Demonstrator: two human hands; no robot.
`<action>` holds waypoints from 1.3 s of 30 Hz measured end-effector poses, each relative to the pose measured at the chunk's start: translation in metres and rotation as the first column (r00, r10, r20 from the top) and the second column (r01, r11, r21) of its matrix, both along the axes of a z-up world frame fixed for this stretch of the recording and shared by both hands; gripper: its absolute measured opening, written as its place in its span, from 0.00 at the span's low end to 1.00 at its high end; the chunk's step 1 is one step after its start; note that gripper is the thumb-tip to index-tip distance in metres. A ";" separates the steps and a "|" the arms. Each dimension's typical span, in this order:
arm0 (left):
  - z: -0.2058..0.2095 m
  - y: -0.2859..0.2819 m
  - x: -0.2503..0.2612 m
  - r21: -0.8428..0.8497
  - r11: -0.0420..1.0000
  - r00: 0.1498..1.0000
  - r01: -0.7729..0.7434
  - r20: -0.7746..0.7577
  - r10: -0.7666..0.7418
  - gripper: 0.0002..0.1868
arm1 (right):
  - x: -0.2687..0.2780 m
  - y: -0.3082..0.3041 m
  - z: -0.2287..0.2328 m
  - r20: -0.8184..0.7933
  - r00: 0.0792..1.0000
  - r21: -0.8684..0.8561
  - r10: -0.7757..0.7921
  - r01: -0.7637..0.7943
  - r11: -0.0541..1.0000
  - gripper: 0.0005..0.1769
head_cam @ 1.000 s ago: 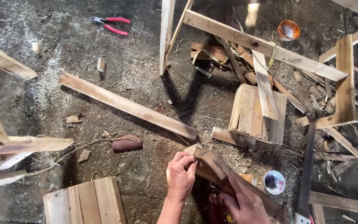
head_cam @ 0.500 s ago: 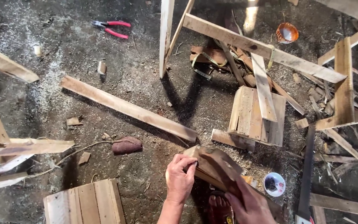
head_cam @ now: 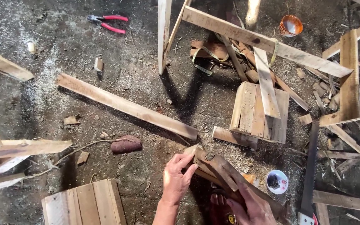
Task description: Assembling wooden components by hammering nails into joints on a workshop floor.
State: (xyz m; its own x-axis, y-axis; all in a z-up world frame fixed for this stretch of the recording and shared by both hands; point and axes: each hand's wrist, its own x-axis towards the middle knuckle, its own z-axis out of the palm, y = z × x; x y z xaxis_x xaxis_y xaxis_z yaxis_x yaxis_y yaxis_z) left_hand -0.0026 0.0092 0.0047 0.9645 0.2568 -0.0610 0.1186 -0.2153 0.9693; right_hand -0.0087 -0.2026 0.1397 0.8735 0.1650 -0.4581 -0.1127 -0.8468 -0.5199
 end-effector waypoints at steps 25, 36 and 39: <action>-0.005 0.009 0.002 0.286 0.944 0.984 0.165 -0.116 -0.137 0.22 | 0.088 -0.037 -0.046 0.213 0.973 -0.188 0.088 -0.048 0.981 0.30; 0.002 0.011 0.001 0.258 0.935 0.930 0.243 -0.335 -0.150 0.23 | 0.235 -0.167 -0.240 0.590 0.385 -0.742 0.710 -0.088 0.665 0.29; 0.001 0.010 0.001 0.272 0.934 0.944 0.233 -0.293 -0.150 0.23 | 0.221 -0.131 -0.203 0.524 0.594 -0.702 0.611 -0.105 0.704 0.35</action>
